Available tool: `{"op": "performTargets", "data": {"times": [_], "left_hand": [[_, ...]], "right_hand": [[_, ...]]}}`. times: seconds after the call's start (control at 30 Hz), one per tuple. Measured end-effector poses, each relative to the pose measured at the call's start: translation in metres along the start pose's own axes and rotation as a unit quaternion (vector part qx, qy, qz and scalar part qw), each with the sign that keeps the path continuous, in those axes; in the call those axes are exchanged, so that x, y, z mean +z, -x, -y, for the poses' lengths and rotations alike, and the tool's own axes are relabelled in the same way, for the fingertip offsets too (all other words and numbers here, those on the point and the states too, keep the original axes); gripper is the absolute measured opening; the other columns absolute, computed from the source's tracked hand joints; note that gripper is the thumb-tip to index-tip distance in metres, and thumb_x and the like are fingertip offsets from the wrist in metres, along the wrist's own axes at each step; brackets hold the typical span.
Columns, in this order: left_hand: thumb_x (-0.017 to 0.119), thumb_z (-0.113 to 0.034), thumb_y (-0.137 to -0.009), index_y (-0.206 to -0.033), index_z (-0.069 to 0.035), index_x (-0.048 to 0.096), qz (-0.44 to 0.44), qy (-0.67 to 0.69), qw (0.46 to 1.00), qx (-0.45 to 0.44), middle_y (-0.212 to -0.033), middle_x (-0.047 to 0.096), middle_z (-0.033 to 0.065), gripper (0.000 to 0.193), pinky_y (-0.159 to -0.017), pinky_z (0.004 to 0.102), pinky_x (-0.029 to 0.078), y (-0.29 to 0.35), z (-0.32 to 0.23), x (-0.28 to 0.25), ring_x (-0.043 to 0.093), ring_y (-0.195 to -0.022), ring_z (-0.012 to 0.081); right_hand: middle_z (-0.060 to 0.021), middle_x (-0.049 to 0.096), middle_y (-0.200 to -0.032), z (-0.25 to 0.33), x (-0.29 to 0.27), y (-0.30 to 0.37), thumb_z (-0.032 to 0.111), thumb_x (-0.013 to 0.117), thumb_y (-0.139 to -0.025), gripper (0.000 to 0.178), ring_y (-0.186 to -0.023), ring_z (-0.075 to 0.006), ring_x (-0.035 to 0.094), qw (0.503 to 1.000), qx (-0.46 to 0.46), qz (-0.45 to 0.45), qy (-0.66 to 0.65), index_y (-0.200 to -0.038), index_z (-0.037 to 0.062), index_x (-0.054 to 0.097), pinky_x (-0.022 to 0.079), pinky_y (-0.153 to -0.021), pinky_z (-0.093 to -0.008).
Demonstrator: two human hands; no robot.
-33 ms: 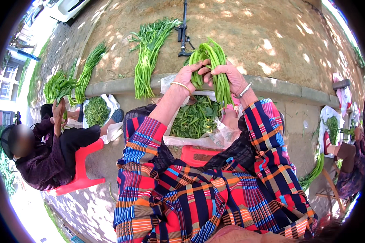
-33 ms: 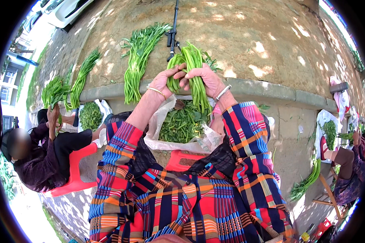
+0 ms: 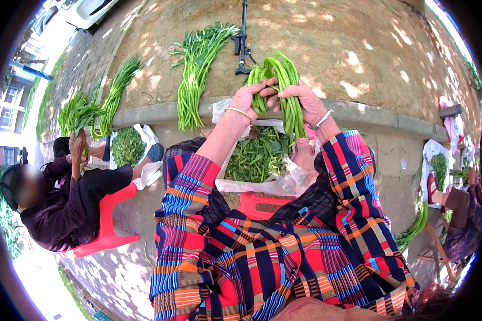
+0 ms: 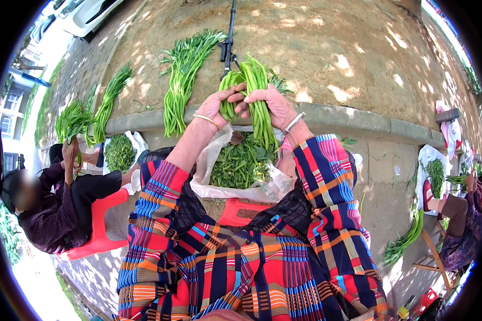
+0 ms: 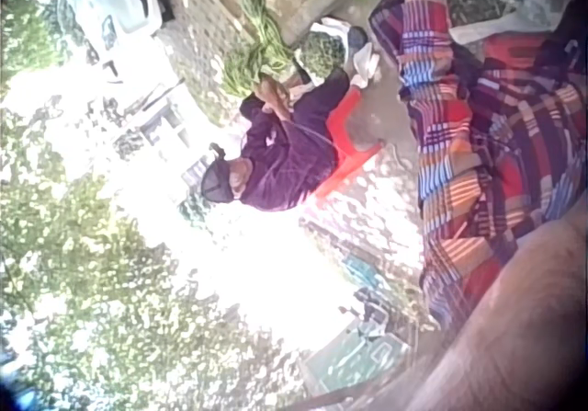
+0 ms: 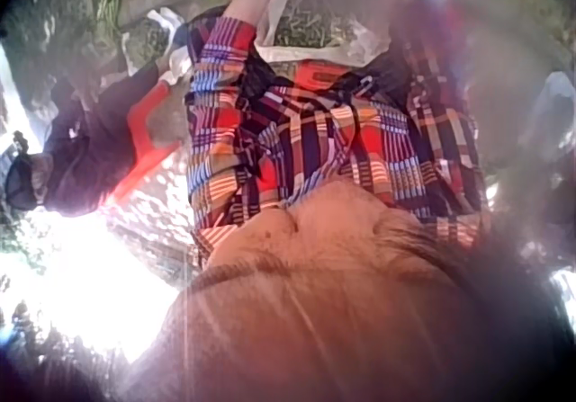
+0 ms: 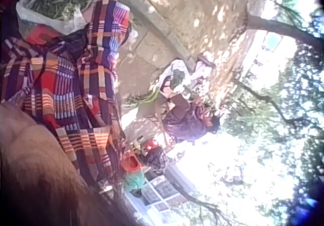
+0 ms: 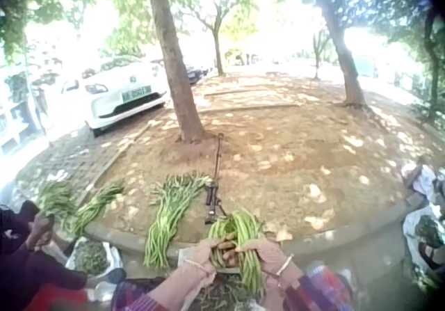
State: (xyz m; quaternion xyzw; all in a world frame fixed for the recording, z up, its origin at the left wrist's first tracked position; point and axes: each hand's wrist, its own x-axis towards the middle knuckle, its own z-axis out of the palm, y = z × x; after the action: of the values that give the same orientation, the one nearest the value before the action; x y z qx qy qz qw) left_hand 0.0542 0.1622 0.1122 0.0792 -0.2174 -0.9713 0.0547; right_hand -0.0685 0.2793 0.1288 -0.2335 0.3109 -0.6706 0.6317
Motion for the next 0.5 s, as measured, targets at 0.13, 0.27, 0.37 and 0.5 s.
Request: {"op": "performTargets", "data": {"times": [0.13, 0.27, 0.37, 0.5], "left_hand": [[0.047, -0.015, -0.088, -0.104, 0.002, 0.048, -0.175, -0.092, 0.977, 0.076, -0.084, 0.059, 0.0104, 0.024, -0.069, 0.0401, 0.051, 0.0, -0.012, -0.008, 0.058, -0.08, 0.024], [0.049, -0.012, -0.086, -0.099, 0.001, 0.05, -0.227, -0.1, 0.957, 0.149, -0.095, 0.059, 0.0164, 0.018, -0.072, 0.0426, 0.052, 0.009, -0.028, -0.011, 0.059, -0.089, 0.0289], [0.05, -0.013, -0.086, -0.101, 0.0, 0.05, -0.224, -0.111, 0.959, 0.133, -0.095, 0.059, 0.0146, 0.019, -0.068, 0.0401, 0.053, 0.011, -0.033, -0.011, 0.059, -0.087, 0.0278], [0.05, -0.014, -0.086, -0.101, 0.0, 0.051, -0.192, -0.105, 0.966, 0.139, -0.092, 0.06, 0.013, 0.02, -0.063, 0.0351, 0.052, 0.012, -0.043, -0.014, 0.059, -0.083, 0.0244]], "right_hand": [[-0.0224, 0.057, -0.101, -0.005, 0.001, -0.002, -0.002, 0.054, -0.071, 0.026, -0.084, -0.0274, 0.06, 0.998, -0.009, -0.051, -0.045, -0.096, -0.0047, 0.051, 0.052, -0.072, -0.0358], [-0.0196, 0.059, -0.096, -0.001, -0.01, -0.001, -0.002, 0.055, -0.071, 0.02, -0.082, -0.0261, 0.06, 0.993, -0.017, -0.108, -0.038, -0.091, -0.0018, 0.052, 0.051, -0.072, -0.035], [-0.0152, 0.062, -0.085, 0.001, -0.019, -0.002, -0.002, 0.059, -0.069, 0.021, -0.073, -0.0226, 0.061, 0.989, -0.029, -0.142, 0.037, -0.089, 0.0002, 0.052, 0.052, -0.065, -0.0318], [-0.0161, 0.061, -0.08, 0.004, -0.019, 0.0, 0.0, 0.061, -0.07, 0.016, -0.07, -0.0239, 0.062, 0.982, -0.059, -0.179, 0.025, -0.083, -0.0048, 0.053, 0.053, -0.062, -0.0333]]}}
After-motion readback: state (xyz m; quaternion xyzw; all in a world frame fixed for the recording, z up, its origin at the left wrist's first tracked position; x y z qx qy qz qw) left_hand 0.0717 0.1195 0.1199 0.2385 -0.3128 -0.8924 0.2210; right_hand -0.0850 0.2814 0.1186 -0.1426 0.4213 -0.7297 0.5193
